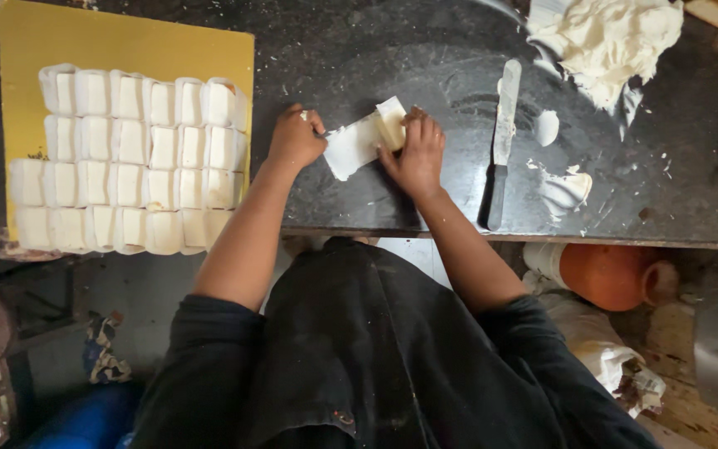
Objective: The person wraps pastry slices in paper strips by hand and arranges them on a tray.
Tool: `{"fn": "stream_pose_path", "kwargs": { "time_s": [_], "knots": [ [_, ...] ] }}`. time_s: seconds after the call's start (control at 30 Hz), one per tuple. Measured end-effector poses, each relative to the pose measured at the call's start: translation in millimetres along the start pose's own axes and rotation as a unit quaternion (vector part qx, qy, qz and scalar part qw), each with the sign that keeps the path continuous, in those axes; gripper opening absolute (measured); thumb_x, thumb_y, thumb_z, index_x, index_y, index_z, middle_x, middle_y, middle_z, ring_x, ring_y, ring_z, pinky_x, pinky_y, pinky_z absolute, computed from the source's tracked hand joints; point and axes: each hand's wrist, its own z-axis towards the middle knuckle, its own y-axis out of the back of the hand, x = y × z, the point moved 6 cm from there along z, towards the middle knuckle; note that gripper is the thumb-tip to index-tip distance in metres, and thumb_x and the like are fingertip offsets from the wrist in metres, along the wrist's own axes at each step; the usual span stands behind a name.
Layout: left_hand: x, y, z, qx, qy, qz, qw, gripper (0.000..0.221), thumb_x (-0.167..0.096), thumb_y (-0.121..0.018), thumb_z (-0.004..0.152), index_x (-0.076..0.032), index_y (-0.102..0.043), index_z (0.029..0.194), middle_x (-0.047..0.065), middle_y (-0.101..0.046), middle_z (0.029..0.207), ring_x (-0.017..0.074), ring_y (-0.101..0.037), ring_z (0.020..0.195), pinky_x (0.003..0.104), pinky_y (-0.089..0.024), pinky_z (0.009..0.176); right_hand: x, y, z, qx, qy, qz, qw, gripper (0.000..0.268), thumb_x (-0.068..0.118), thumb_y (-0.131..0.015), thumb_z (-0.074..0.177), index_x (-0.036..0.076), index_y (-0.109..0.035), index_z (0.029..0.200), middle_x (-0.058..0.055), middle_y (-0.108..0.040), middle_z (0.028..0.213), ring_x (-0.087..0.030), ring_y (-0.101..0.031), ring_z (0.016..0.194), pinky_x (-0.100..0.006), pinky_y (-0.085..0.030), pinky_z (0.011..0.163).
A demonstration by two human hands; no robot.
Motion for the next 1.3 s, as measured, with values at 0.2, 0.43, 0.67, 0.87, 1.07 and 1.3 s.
{"fn": "stream_pose_path", "kwargs": {
  "time_s": [0.2,0.43,0.67,0.87,1.07,1.3],
  "knots": [
    [0,-1,0,-0.008,-0.019,-0.008,1.0,0.013,-0.008,-0.078,0.066,-0.01,-0.07,0.076,0.014,-0.068,0.092,0.0343,-0.068,0.09,0.042,-0.055,0.082,-30,-20,-4,-0.026,-0.19,0.384,0.903,0.033,0.021,-0.064,0.105,0.006,-0.048,0.129,-0.016,-0.063,0.122,-0.029,-0.063,0.111,-0.04,-0.053,0.101],
    [-7,2,-1,-0.001,-0.021,-0.004,1.0,0.013,-0.007,-0.078,0.066,-0.01,-0.07,0.076,0.013,-0.068,0.09,0.0339,-0.068,0.092,0.042,-0.056,0.085,9,-16,-3,0.013,-0.099,0.175,0.979,0.064,0.023,-0.083,0.082,0.002,-0.048,0.132,-0.019,-0.063,0.12,-0.036,-0.063,0.109,-0.046,-0.049,0.095],
    [-7,4,-2,-0.007,-0.018,-0.004,1.0,0.015,-0.007,-0.079,0.064,-0.009,-0.069,0.075,0.014,-0.066,0.09,0.0358,-0.066,0.092,0.043,-0.054,0.083,43,-31,-6,0.038,-0.057,-0.013,0.998,0.086,0.035,-0.083,0.075,-0.001,-0.044,0.143,-0.022,-0.06,0.129,-0.044,-0.055,0.118,-0.054,-0.04,0.102],
    [-7,7,-4,-0.004,-0.02,-0.018,1.0,0.015,-0.006,-0.078,0.065,-0.008,-0.069,0.076,0.015,-0.066,0.092,0.0365,-0.066,0.093,0.043,-0.054,0.084,1,-26,-18,0.037,-0.196,0.14,0.97,0.085,0.037,-0.078,0.086,-0.004,-0.041,0.15,-0.023,-0.06,0.13,-0.041,-0.056,0.121,-0.05,-0.043,0.106],
    [2,2,-2,0.016,-0.014,-0.024,0.999,0.017,-0.004,-0.076,0.066,-0.009,-0.07,0.081,0.015,-0.067,0.097,0.037,-0.066,0.096,0.044,-0.054,0.085,27,-29,-21,0.049,-0.137,0.024,0.989,0.06,0.038,-0.08,0.089,0.003,-0.056,0.131,-0.02,-0.059,0.132,-0.041,-0.053,0.123,-0.05,-0.041,0.107],
    [-27,58,-11,-0.077,-0.047,-0.092,0.992,0.036,-0.001,-0.073,0.075,-0.009,-0.065,0.109,0.013,-0.07,0.105,0.0305,-0.07,0.097,0.04,-0.056,0.082,101,-19,-26,-0.004,0.071,-0.019,0.997,0.064,0.034,-0.081,0.084,0.001,-0.05,0.128,-0.025,-0.052,0.142,-0.043,-0.048,0.129,-0.054,-0.033,0.107]
  ]
}}
